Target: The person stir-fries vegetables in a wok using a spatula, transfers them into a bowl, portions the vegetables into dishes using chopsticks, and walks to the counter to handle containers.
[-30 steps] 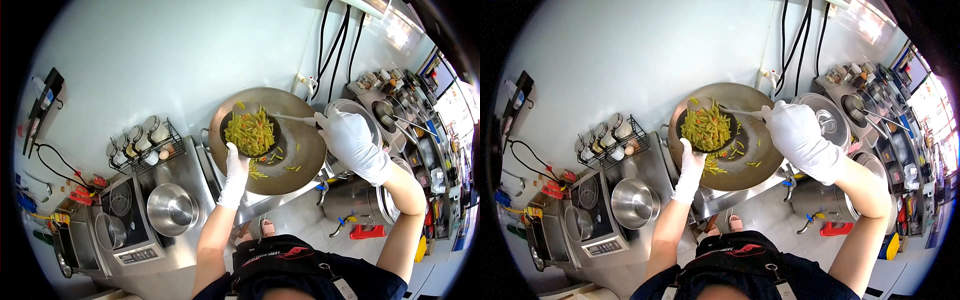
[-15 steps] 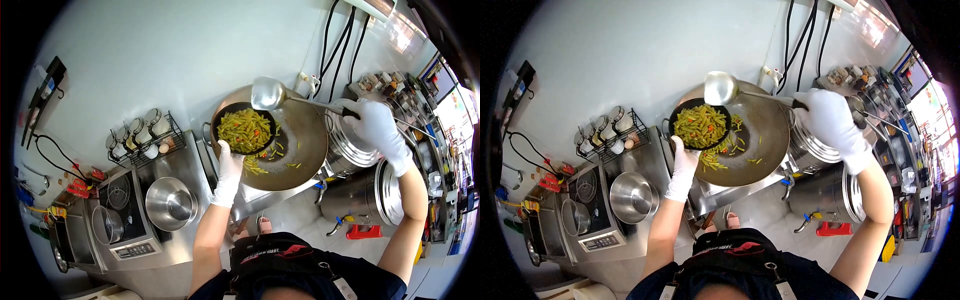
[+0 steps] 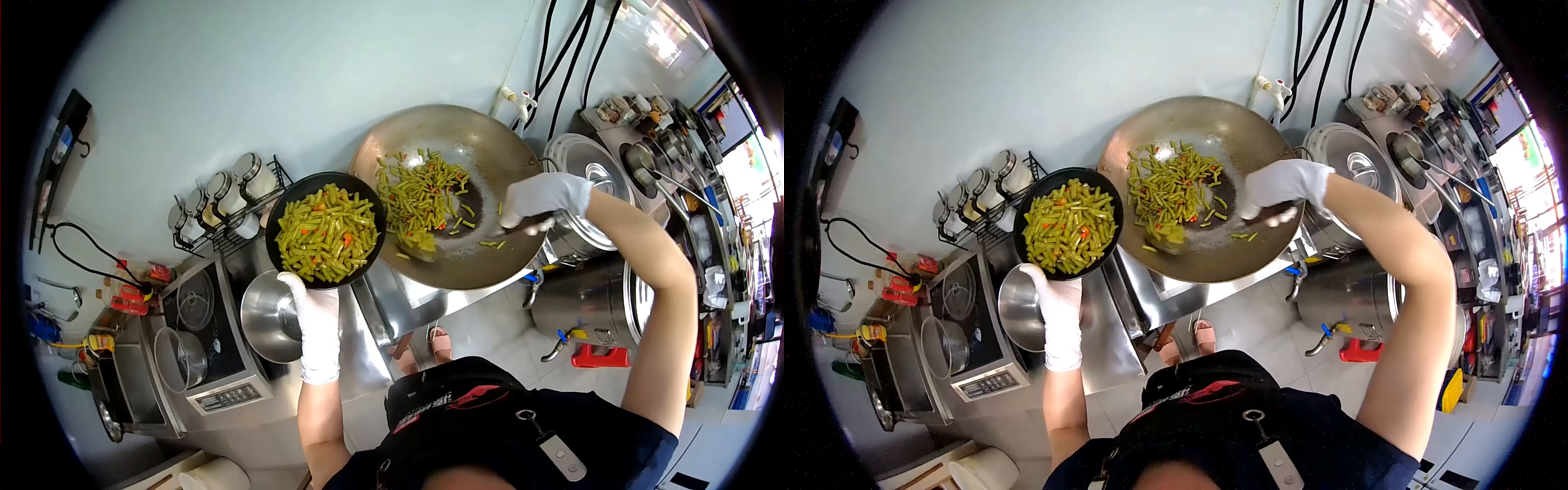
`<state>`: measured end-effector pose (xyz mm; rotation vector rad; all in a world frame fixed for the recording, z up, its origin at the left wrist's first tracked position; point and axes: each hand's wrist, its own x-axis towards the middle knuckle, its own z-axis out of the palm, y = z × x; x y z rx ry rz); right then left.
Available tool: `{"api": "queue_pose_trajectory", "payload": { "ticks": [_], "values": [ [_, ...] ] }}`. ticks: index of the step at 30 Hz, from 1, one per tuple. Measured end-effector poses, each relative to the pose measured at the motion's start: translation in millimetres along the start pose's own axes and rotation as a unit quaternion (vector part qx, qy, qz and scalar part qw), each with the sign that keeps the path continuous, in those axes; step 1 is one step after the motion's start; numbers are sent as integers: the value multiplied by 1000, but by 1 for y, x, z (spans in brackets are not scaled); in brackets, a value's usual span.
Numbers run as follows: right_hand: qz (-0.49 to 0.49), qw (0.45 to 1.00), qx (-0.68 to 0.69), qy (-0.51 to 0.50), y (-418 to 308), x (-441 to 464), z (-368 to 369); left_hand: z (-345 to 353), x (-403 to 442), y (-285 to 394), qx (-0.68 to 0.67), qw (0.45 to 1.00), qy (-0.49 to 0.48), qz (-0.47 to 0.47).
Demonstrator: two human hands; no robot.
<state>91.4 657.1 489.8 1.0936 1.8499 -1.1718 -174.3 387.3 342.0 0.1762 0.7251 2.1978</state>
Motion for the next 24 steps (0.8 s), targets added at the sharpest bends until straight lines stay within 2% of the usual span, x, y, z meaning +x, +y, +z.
{"api": "queue_pose_trajectory", "payload": {
  "ticks": [1,3,4,7,9,10,11,13,15,17,19,24],
  "values": [
    [1,999,36,27,-2,15,3,-1,-2,1,14,1000,-5,20],
    [-58,990,115,65,-1,35,4,1,-7,5,8,1000,-9,15],
    [-29,991,76,103,-2,36,2,0,-7,7,1,1000,-8,11],
    [34,990,-74,119,6,-7,-10,-3,-10,9,-14,1000,0,-2],
    [8,959,-234,160,31,-18,-12,-1,-13,9,-13,1000,2,-5],
    [-65,899,-360,242,38,-28,-5,2,-14,9,-14,1000,4,-6],
    [7,897,-379,226,37,-31,-2,6,-15,9,-15,1000,5,-8],
    [69,903,-364,220,50,-10,4,10,-16,9,-14,1000,4,-13],
    [-7,908,-297,295,70,48,23,13,-17,7,-6,1000,1,-20],
    [2,908,-228,351,59,80,39,8,-16,3,-31,999,-8,-35],
    [-54,893,-159,417,62,105,50,9,-15,0,-40,998,-17,-43],
    [-51,899,-127,416,65,102,42,12,-13,-12,-33,998,-26,-52]
  ]
}}
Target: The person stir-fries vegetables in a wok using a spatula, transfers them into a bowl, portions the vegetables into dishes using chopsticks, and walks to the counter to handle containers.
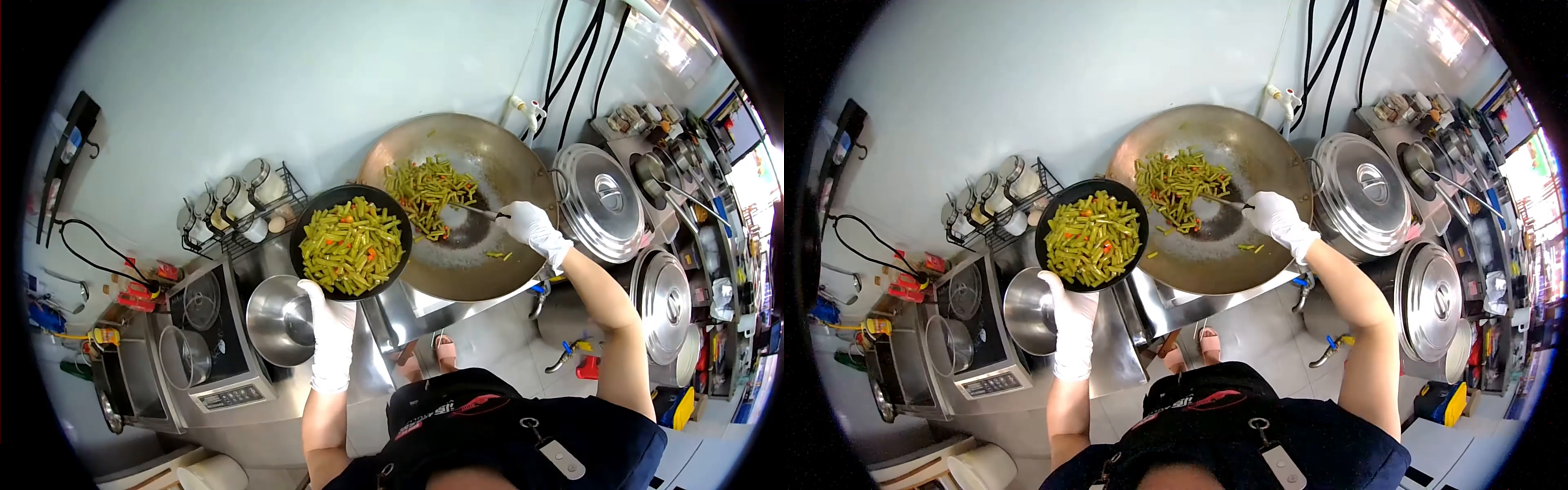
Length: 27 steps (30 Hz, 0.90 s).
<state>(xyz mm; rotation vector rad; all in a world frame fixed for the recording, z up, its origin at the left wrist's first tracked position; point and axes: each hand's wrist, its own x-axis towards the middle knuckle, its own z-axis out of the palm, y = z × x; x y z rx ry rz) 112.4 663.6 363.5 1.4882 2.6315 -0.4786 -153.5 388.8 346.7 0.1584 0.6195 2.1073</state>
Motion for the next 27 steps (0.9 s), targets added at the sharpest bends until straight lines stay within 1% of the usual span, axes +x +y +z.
{"api": "queue_pose_trajectory", "payload": {
  "ticks": [2,3,5,6,9,10,12,13,14,15,16,18,19,21,23,24,25,27],
  "values": [
    [0,1000,-1,-19,3,-6,-23,-5,4,-7,1,1000,-2,-9],
    [-19,1000,0,3,6,-13,-34,-5,6,-10,11,1000,-10,-11],
    [-19,1000,-18,-6,8,-20,-58,-1,9,-17,28,999,-25,-14],
    [-37,999,-15,-4,12,-24,-70,5,9,-21,16,999,-16,-25],
    [-33,999,-30,16,-1,-49,-117,-8,22,-33,-8,998,-32,-48],
    [-36,999,-36,18,-2,-54,-131,-1,24,-38,-17,998,-34,-58],
    [-34,999,-35,24,-18,-76,-168,-2,31,-51,-13,997,-64,-48],
    [-67,997,-10,41,-11,-80,-173,-1,35,-56,-9,996,-78,-46],
    [-88,994,-19,67,-11,-84,-179,0,39,-62,-11,996,-67,-58],
    [-110,989,-27,92,-12,-90,-186,3,43,-68,0,996,-69,-50],
    [-113,990,-29,83,-20,-98,-196,9,44,-72,7,996,-63,-55],
    [-129,986,-19,107,-26,-107,-198,20,47,-75,12,996,-59,-67],
    [-137,983,-13,118,-26,-110,-198,18,55,-83,-11,996,-34,-82],
    [-169,979,-24,110,-34,-115,-196,25,58,-88,-27,995,-62,-77],
    [-191,973,7,130,-41,-120,-185,30,61,-92,-23,995,-55,-75],
    [-195,975,-13,110,-48,-121,-183,30,63,-94,-25,996,-55,-72],
    [-205,970,-49,118,-46,-118,-171,31,64,-94,-26,996,-55,-69],
    [-188,967,-101,142,-45,-118,-153,34,64,-97,-31,996,-57,-61]
  ]
}}
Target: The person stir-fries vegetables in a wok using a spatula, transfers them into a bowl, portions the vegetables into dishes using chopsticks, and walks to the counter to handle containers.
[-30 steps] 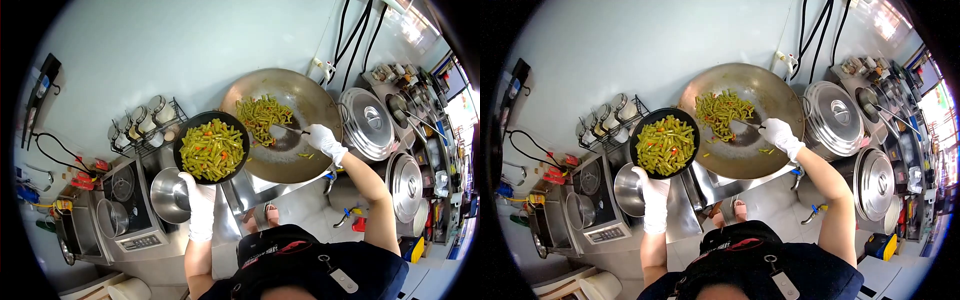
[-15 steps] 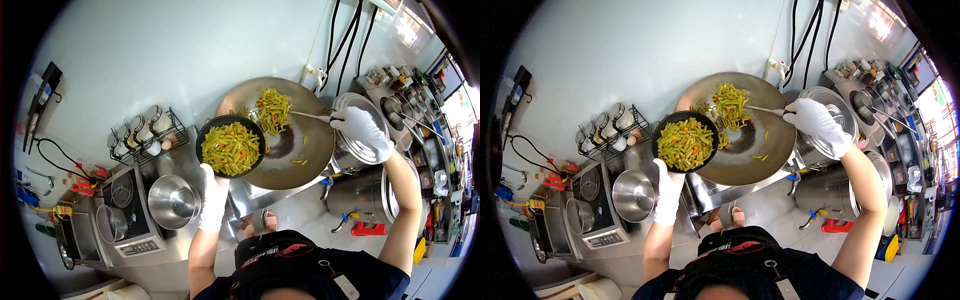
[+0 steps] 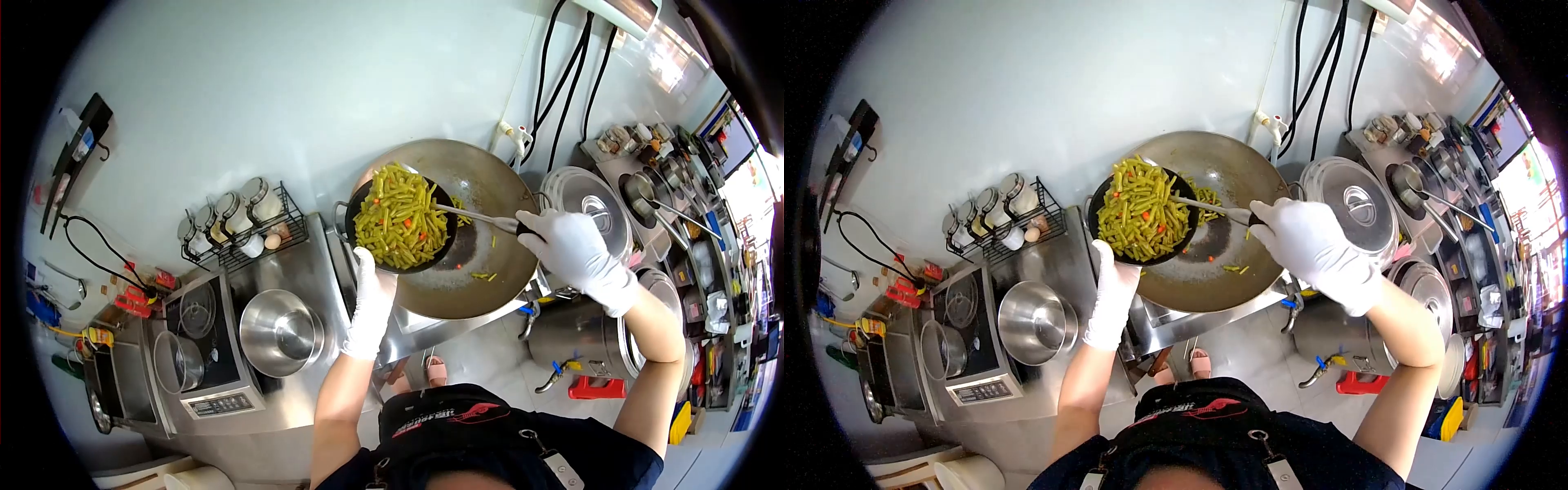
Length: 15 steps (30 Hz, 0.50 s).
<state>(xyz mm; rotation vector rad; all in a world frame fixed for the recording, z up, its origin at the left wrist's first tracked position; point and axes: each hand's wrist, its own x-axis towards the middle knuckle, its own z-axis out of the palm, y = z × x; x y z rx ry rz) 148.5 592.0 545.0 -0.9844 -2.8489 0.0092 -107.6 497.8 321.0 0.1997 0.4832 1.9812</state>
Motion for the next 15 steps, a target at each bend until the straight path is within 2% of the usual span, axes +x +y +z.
{"api": "queue_pose_trajectory", "payload": {
  "ticks": [4,8,11,14,15],
  "values": [
    [9,992,-116,54,-7,-3,13,-2,-1,1,-21,1000,-12,5],
    [-3,985,-148,86,-2,-2,19,-1,0,3,-27,999,-22,15],
    [2,984,-153,90,-1,-2,20,0,-1,2,-33,999,-24,21],
    [29,993,-88,76,3,0,19,-4,1,-1,-47,999,-23,14],
    [32,997,-26,66,9,1,19,-5,0,-1,-53,998,-21,10]
  ]
}}
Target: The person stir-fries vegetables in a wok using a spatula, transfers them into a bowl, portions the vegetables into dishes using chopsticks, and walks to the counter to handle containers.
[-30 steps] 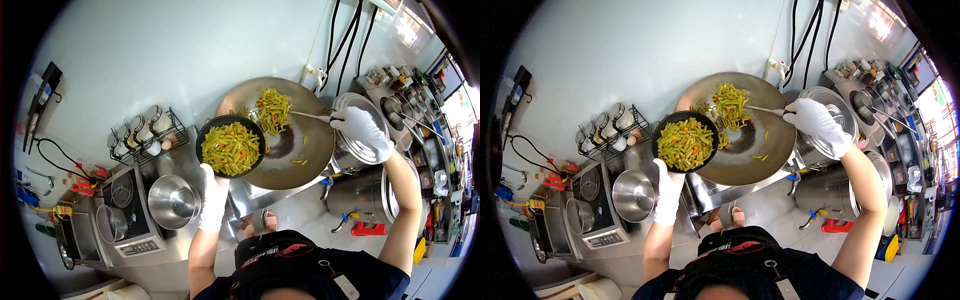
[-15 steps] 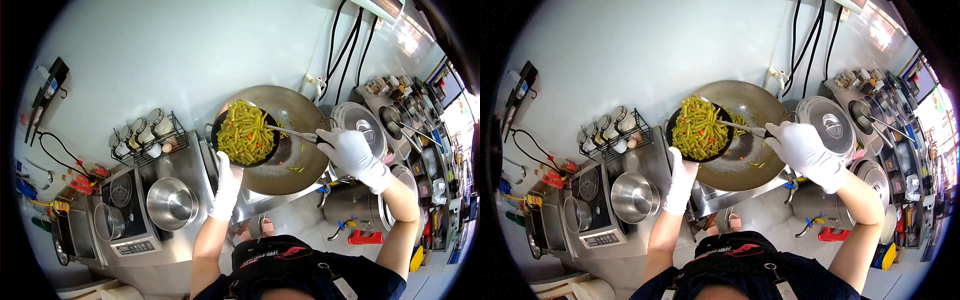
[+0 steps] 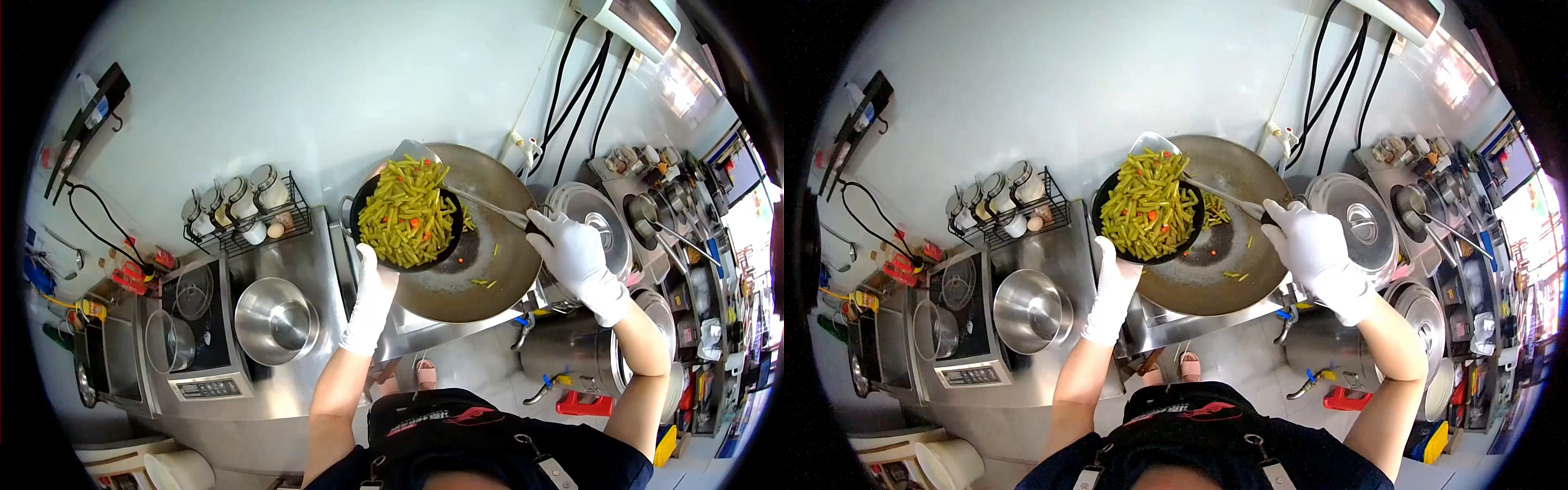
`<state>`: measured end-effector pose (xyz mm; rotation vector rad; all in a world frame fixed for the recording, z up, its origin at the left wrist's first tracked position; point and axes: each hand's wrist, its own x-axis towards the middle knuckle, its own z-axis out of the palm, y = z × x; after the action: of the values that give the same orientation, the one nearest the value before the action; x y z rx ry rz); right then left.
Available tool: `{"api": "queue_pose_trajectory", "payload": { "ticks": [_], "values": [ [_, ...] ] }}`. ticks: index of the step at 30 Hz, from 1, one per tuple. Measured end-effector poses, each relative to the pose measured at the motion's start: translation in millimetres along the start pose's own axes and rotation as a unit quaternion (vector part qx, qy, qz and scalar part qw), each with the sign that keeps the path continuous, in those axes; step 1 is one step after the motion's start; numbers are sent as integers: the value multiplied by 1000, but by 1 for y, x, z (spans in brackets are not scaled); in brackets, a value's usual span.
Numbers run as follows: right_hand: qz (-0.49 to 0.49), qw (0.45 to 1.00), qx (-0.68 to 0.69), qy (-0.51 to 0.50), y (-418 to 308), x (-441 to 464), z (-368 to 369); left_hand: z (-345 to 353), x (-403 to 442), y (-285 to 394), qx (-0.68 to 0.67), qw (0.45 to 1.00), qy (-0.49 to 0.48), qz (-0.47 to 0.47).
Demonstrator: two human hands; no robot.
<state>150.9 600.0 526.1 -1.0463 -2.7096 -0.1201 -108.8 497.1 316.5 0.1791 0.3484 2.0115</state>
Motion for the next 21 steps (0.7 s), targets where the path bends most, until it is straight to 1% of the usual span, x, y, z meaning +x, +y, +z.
{"api": "queue_pose_trajectory", "payload": {
  "ticks": [2,5,9,10,13,14,15,18,19,20,21],
  "values": [
    [15,992,123,-25,14,4,1,0,-3,-1,5,1000,-8,-1],
    [74,972,203,-95,16,12,-11,5,-9,-4,13,1000,9,5],
    [91,963,232,-103,21,16,-17,10,-18,-4,18,1000,13,8],
    [87,967,223,-92,20,17,-20,11,-19,-3,16,1000,5,10],
    [86,962,237,-109,26,21,-25,12,-23,-1,7,1000,-13,16],
    [69,962,249,-93,35,20,-19,12,-25,0,1,1000,-14,17],
    [78,958,254,-110,40,20,-20,11,-27,0,-5,1000,-15,19],
    [85,949,260,-153,51,22,-21,1,-33,3,-41,999,27,2],
    [64,958,247,-130,60,19,-11,5,-38,5,-82,996,26,-13],
    [62,962,232,-131,66,16,-3,9,-47,8,-271,960,15,-68],
    [48,965,222,-134,70,16,9,14,-57,14,-448,888,-5,-107]
  ]
}}
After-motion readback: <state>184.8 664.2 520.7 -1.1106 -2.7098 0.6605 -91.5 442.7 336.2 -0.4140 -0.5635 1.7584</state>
